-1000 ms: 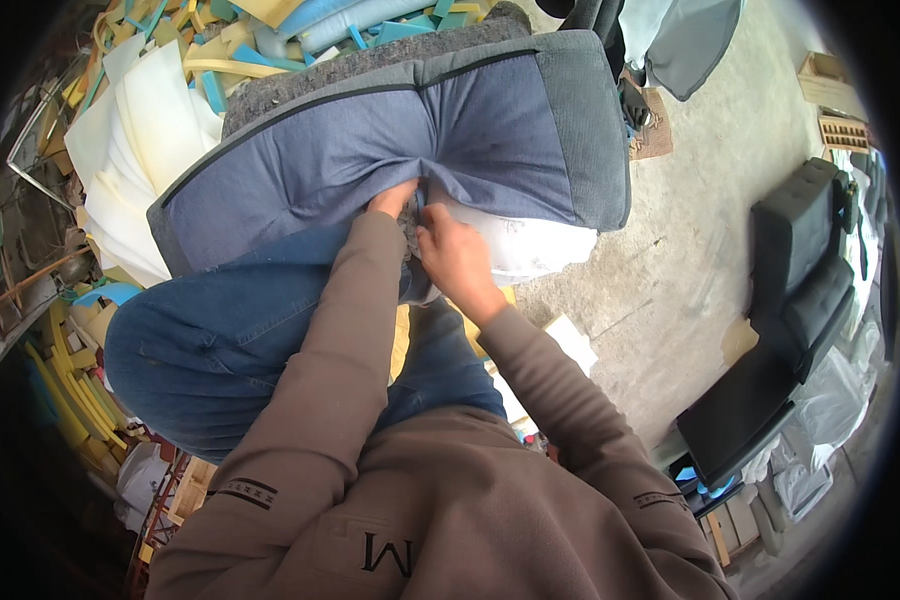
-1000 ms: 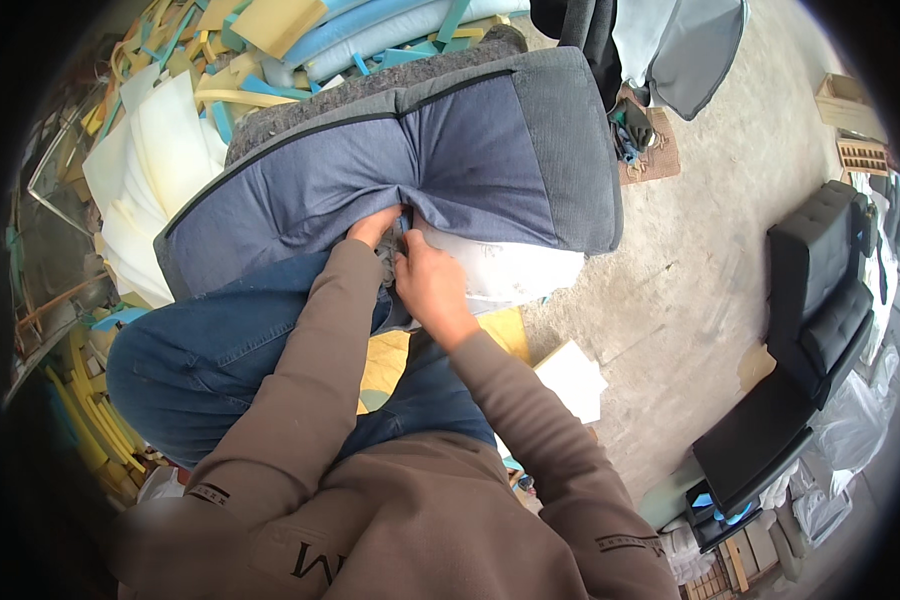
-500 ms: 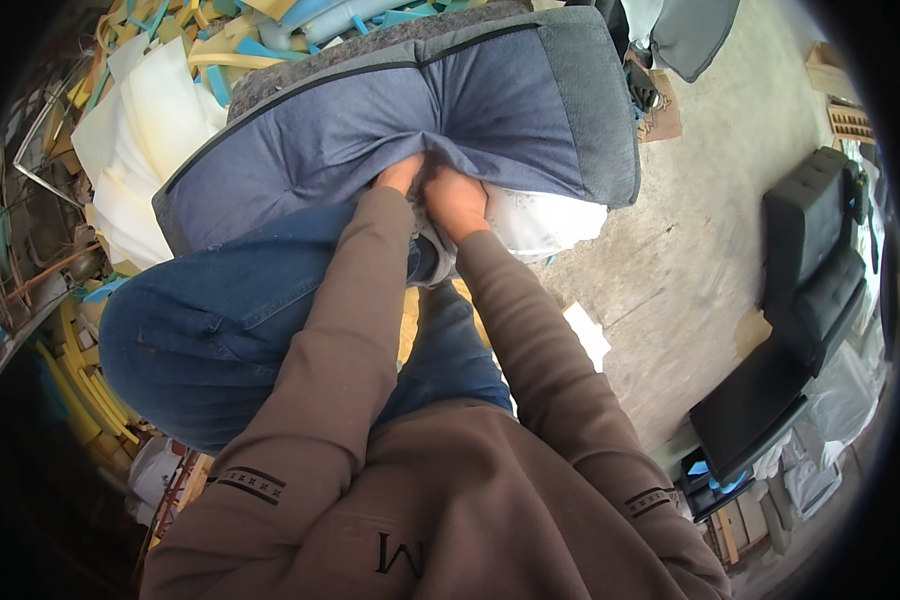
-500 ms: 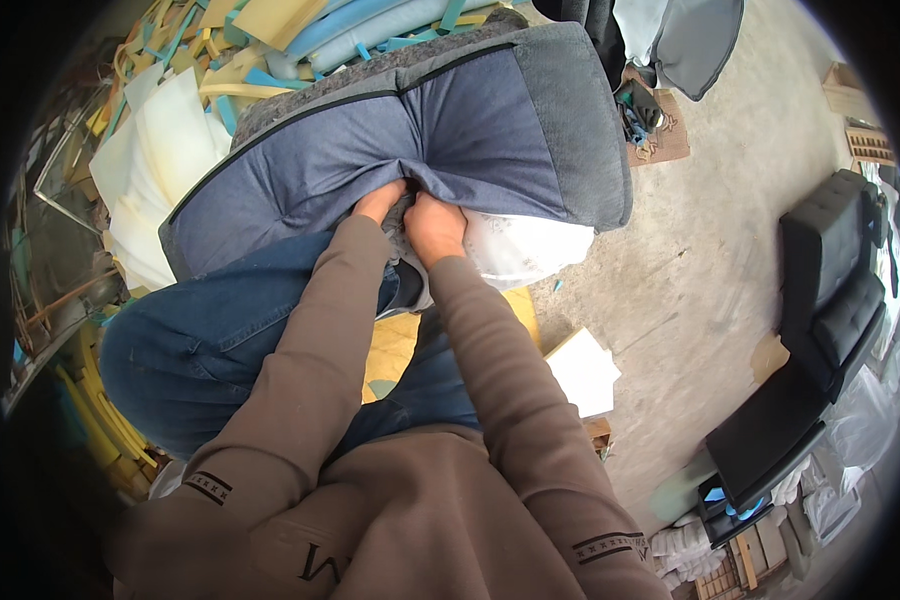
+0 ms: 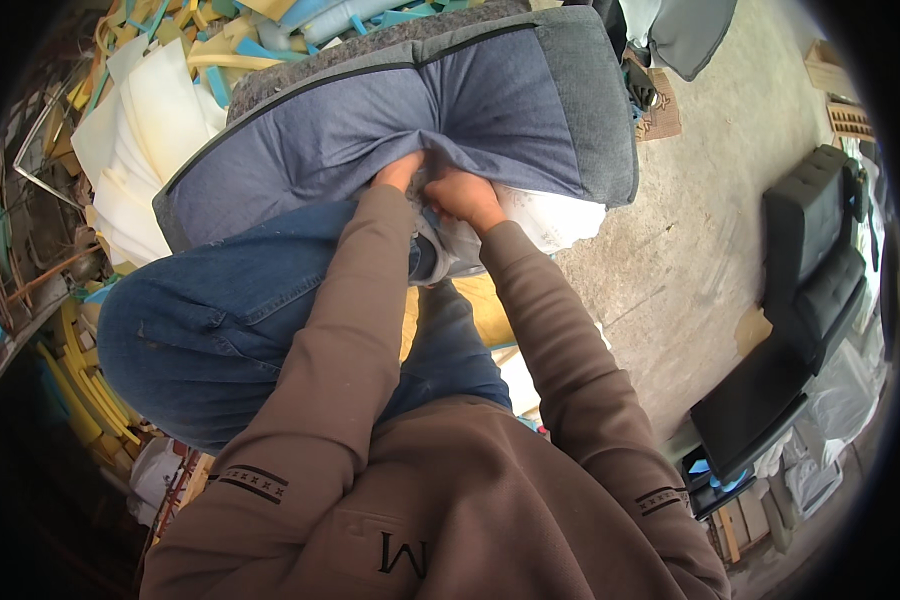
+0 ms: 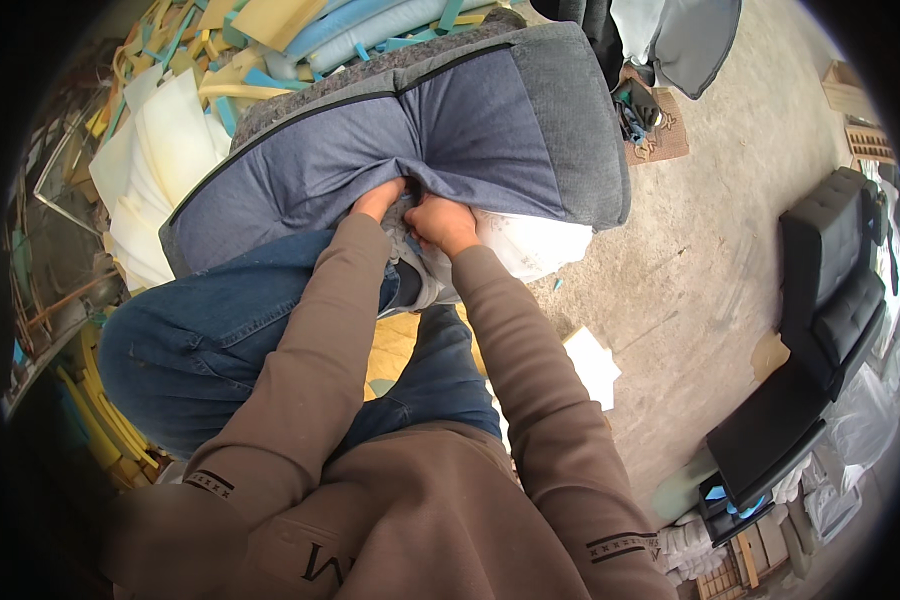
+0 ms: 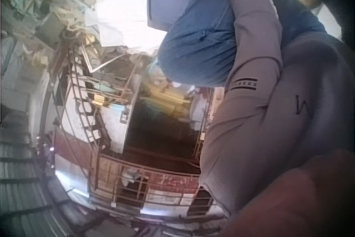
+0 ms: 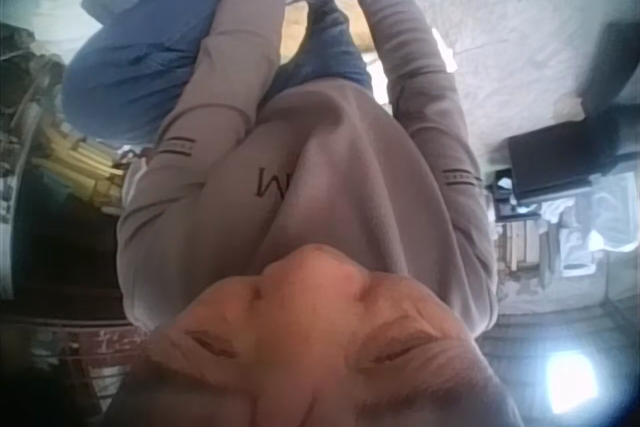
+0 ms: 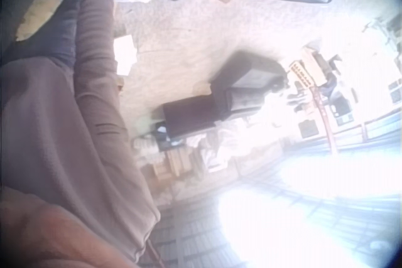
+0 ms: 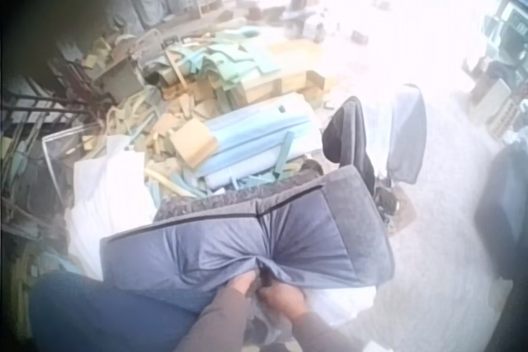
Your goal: The person inserts a white cushion insert into a gray fabric cover, aligns the edges, and zips the cover closed. They then pat and adjust the cushion, carry it across the room, and place it on a stack of similar cushions. The person walks around the workshop, picks up a cloth, and later picks up a phone before sitting on a chair.
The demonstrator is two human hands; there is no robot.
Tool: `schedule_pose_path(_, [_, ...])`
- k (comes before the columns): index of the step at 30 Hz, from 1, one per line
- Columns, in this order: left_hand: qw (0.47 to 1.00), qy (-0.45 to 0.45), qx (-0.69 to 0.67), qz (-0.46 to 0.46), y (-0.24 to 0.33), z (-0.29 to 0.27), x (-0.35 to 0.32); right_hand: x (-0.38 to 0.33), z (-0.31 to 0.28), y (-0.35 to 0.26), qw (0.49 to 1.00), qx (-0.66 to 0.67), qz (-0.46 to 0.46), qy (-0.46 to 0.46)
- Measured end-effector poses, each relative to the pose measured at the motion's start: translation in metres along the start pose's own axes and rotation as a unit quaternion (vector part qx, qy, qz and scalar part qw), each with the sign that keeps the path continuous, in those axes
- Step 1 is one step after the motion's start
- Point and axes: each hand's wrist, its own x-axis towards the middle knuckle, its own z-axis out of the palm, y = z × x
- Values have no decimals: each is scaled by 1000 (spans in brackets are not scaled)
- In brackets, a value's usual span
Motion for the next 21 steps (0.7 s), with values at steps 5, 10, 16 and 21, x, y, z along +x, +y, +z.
schedule_pose_path(5, [1000, -4, -4, -8, 0, -1, 0, 8, -15, 2, 995, 50, 6, -87])
schedule_pose_path(10, [1000, -3, -6, -9, -4, 5, -2, -11, -9, 14, 976, 32, -62, -205])
schedule_pose_path(16, [1000, -10, -6, -22, -3, 7, 10, -75, 5, 38, 969, 14, -58, -241])
schedule_pose_path(21, [999, -14, -1, -39, -4, 6, 13, -90, -4, 32, 965, 103, -32, -238])
